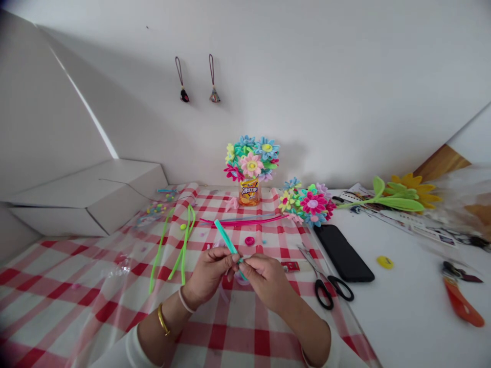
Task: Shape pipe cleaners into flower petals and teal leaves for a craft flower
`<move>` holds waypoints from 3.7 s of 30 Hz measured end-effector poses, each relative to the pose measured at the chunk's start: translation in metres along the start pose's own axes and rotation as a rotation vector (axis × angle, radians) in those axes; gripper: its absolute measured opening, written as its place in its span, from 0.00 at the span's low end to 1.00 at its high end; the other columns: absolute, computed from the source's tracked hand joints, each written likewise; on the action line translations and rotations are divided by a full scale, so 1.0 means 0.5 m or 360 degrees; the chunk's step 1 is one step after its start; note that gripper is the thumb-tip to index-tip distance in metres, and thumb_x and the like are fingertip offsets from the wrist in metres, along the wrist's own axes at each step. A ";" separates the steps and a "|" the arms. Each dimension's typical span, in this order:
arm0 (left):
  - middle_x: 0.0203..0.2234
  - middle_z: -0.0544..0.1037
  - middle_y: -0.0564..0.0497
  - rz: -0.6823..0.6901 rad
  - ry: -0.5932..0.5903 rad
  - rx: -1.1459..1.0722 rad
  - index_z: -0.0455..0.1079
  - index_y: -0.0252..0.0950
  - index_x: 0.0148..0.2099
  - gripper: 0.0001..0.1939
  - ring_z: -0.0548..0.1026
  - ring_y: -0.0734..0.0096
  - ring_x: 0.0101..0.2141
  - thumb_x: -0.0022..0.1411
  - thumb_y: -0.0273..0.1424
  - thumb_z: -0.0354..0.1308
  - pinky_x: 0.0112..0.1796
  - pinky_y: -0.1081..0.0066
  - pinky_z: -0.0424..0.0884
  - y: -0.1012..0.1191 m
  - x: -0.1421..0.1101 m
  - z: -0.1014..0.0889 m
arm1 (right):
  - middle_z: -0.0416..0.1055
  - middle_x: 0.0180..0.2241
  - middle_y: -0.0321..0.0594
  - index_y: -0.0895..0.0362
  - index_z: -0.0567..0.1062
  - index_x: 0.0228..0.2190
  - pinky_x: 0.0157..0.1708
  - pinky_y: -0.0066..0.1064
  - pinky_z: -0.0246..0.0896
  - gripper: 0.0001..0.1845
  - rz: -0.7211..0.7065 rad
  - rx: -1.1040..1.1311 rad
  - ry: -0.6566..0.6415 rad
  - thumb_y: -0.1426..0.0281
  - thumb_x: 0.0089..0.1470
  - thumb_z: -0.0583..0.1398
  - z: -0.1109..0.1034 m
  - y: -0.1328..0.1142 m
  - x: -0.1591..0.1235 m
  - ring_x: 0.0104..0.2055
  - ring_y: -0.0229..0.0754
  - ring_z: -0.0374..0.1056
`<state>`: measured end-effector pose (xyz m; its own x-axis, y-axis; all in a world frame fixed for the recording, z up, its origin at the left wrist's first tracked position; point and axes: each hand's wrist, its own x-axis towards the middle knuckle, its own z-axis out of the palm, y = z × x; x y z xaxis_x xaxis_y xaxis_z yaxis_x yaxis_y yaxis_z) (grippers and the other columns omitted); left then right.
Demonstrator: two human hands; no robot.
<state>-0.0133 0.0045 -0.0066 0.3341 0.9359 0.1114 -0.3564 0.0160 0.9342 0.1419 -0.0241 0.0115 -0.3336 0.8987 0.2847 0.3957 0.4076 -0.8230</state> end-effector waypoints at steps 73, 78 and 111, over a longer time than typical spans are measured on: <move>0.15 0.73 0.50 -0.0709 -0.0422 0.0025 0.73 0.28 0.28 0.08 0.70 0.75 0.14 0.49 0.31 0.60 0.17 0.76 0.67 0.056 -0.010 -0.025 | 0.74 0.35 0.41 0.55 0.75 0.38 0.36 0.33 0.65 0.13 0.0187 0.0465 0.0292 0.66 0.50 0.59 -0.048 0.010 0.009 0.36 0.41 0.69; 0.15 0.74 0.50 -0.0738 -0.0457 0.0008 0.73 0.28 0.29 0.10 0.71 0.73 0.14 0.50 0.33 0.60 0.17 0.75 0.67 0.051 -0.010 -0.027 | 0.75 0.33 0.39 0.54 0.76 0.34 0.37 0.33 0.66 0.10 0.0144 0.0387 0.0319 0.66 0.49 0.60 -0.050 0.015 0.009 0.35 0.41 0.70; 0.13 0.73 0.49 -0.0900 -0.0385 -0.0198 0.72 0.28 0.25 0.09 0.69 0.72 0.12 0.43 0.31 0.62 0.16 0.74 0.66 0.050 -0.006 -0.018 | 0.77 0.31 0.33 0.48 0.55 0.54 0.48 0.43 0.57 0.31 -0.0861 -0.0586 0.0337 0.78 0.52 0.57 -0.025 0.012 0.004 0.38 0.42 0.71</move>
<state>-0.0311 0.0054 0.0133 0.6835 0.6648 -0.3015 -0.1606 0.5399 0.8263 0.1545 -0.0176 0.0134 -0.4067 0.5501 0.7294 0.4980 0.8028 -0.3278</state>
